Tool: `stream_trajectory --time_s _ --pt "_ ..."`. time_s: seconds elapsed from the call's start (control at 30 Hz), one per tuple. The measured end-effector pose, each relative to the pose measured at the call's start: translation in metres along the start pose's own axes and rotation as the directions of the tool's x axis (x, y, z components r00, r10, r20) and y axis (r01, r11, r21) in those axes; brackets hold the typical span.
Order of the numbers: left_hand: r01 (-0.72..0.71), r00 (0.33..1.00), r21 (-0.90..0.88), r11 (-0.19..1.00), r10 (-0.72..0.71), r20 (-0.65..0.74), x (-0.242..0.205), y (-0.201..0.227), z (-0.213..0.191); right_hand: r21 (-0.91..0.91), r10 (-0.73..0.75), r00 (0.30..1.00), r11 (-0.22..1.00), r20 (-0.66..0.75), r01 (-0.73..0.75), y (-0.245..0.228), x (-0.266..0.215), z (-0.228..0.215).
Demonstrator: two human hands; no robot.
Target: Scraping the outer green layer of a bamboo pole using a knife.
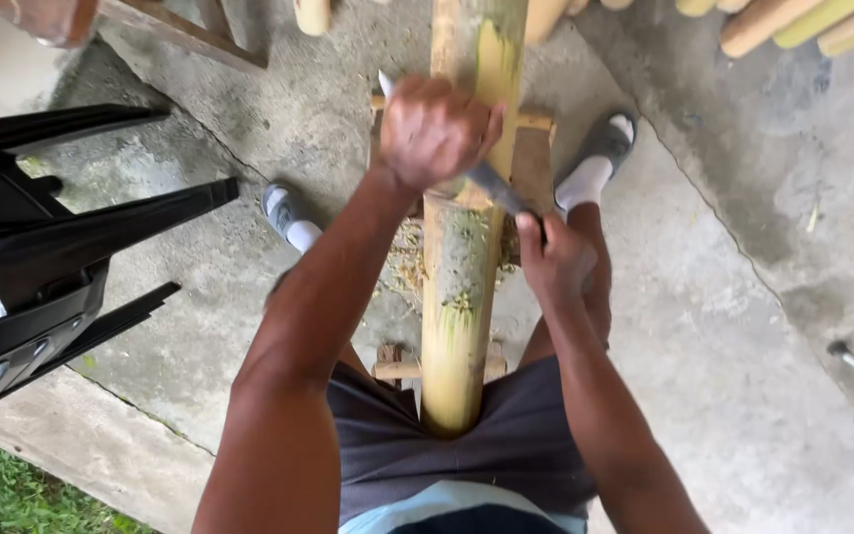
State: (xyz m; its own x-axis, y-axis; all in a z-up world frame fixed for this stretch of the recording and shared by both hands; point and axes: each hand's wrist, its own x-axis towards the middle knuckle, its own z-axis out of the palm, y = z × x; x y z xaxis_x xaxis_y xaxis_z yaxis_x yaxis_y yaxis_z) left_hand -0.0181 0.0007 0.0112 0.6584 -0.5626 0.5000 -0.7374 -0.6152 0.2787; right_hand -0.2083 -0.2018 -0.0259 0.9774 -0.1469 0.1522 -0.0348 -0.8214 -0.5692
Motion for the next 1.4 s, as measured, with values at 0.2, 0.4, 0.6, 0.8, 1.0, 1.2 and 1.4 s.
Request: stream_trajectory --time_s 0.2,0.4,0.6,0.8,1.0,1.2,1.4 --pt "0.026 0.990 0.095 0.995 -0.013 -0.140 0.005 0.001 -0.001 -0.060 0.098 0.994 0.994 0.048 -0.095 0.007 -0.006 0.012" --pt "-0.043 0.999 0.134 0.990 0.040 0.027 -0.017 0.003 0.007 -0.089 0.208 0.967 0.976 0.146 -0.197 0.019 -0.029 0.014" --pt "0.012 0.994 0.125 0.992 0.001 -0.107 -0.009 -0.005 0.008 -0.090 0.125 0.989 0.989 0.076 -0.118 0.007 -0.014 0.015" --pt "-0.047 0.999 0.082 0.996 0.044 0.031 0.004 0.002 0.006 -0.046 0.154 0.986 0.987 0.069 -0.151 0.013 -0.009 0.014" --pt "-0.085 0.993 0.158 0.984 0.096 -0.064 -0.009 0.008 -0.008 -0.048 0.054 0.998 0.997 0.038 -0.052 0.012 -0.042 0.012" --pt "-0.086 0.994 0.046 0.995 0.089 -0.065 -0.002 -0.005 0.002 -0.092 0.092 0.994 0.992 0.065 -0.086 0.024 -0.002 0.019" --pt "-0.055 0.988 0.058 0.997 0.062 -0.144 -0.020 -0.003 -0.005 -0.049 -0.009 0.999 0.999 0.042 0.011 0.003 -0.014 0.000"
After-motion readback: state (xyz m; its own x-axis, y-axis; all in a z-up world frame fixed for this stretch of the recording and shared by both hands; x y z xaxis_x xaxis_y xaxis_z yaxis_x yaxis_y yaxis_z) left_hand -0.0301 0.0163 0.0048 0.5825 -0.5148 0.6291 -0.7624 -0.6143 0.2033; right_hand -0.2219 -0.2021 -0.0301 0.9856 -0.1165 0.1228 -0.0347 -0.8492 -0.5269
